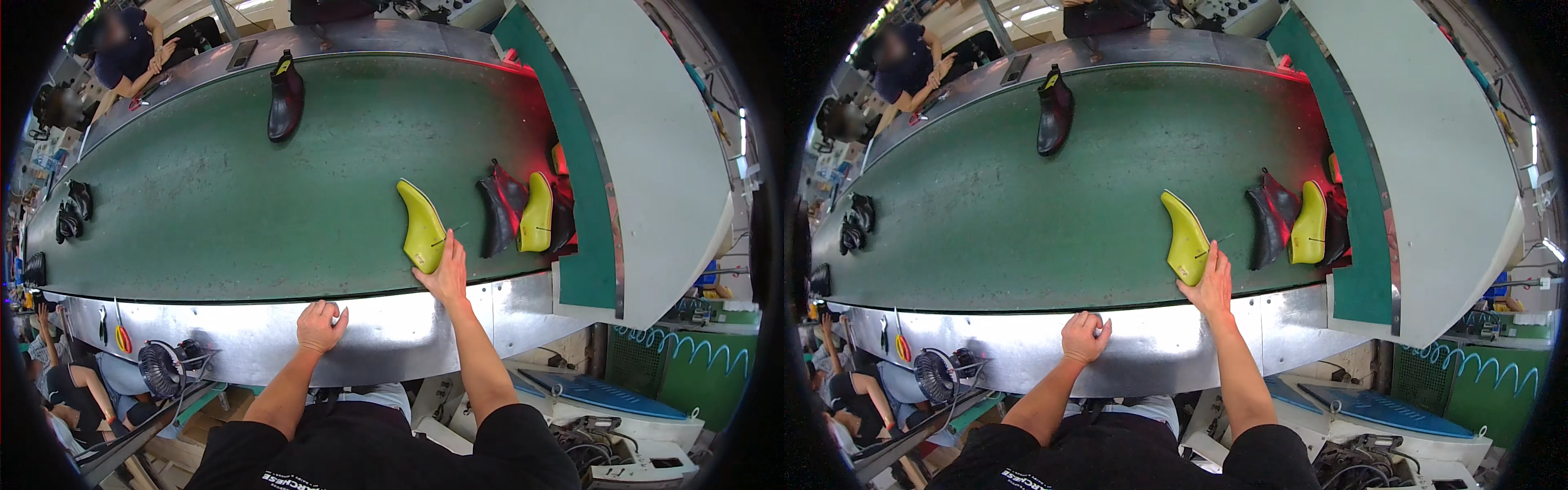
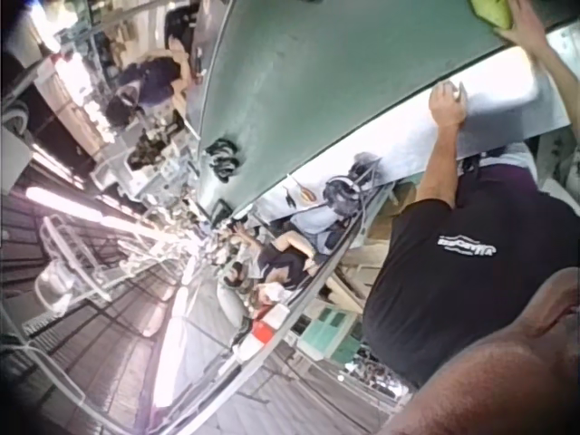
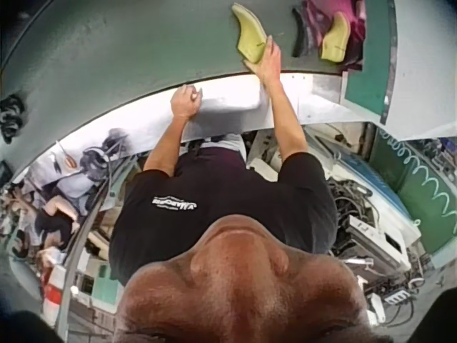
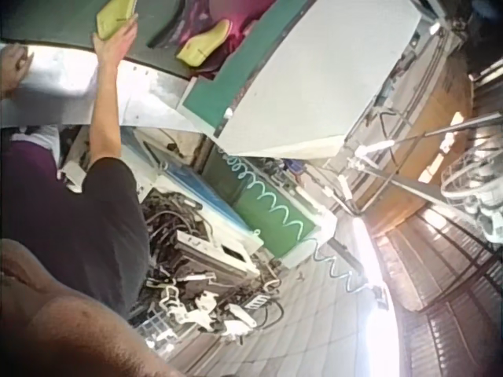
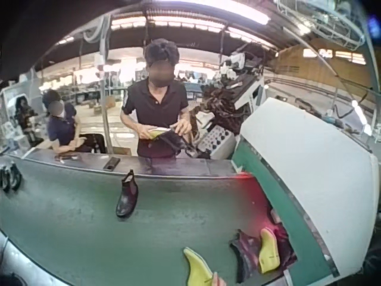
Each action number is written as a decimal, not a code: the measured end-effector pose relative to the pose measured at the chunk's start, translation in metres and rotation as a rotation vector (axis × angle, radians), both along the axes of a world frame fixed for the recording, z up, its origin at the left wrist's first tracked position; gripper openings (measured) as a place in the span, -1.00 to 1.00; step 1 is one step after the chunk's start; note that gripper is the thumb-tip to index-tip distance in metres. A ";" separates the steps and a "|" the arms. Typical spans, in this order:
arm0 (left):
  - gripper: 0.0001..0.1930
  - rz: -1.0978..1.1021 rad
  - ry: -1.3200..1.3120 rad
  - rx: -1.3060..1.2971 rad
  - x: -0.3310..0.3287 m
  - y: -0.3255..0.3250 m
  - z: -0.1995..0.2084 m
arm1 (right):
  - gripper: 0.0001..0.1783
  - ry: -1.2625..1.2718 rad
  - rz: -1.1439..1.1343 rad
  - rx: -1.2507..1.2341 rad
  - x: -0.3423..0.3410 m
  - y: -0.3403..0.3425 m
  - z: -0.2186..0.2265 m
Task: Using a lasting machine to shape a shoe upper onto a mold in a factory setting.
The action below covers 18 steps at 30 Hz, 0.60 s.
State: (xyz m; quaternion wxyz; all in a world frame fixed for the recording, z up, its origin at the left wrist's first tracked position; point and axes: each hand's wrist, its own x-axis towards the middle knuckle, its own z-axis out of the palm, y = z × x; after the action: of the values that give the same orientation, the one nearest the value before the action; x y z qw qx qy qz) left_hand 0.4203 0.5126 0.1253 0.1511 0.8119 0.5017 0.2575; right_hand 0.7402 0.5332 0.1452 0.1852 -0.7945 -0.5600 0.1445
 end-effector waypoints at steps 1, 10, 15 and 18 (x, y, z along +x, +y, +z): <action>-0.69 0.003 0.000 0.007 -0.001 -0.002 0.000 | 0.38 0.046 -0.031 -0.003 -0.004 0.001 0.004; -0.66 0.131 -0.167 -0.461 -0.014 0.001 0.012 | -0.27 1.604 -0.390 0.000 -0.102 -0.098 0.078; -0.62 0.016 -1.234 -1.315 -0.005 0.039 0.148 | -0.10 1.763 -0.276 0.041 -0.186 -0.192 0.158; -0.69 -0.149 -1.242 -1.286 -0.016 0.017 0.201 | 0.04 1.727 -0.181 0.243 -0.233 -0.231 0.180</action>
State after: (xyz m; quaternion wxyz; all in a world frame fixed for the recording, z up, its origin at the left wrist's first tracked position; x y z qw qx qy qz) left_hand 0.4048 0.5294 0.3259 0.8371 0.3153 0.3228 0.3091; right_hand 0.5067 0.3017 0.3247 0.6386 -0.4237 -0.1703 0.6194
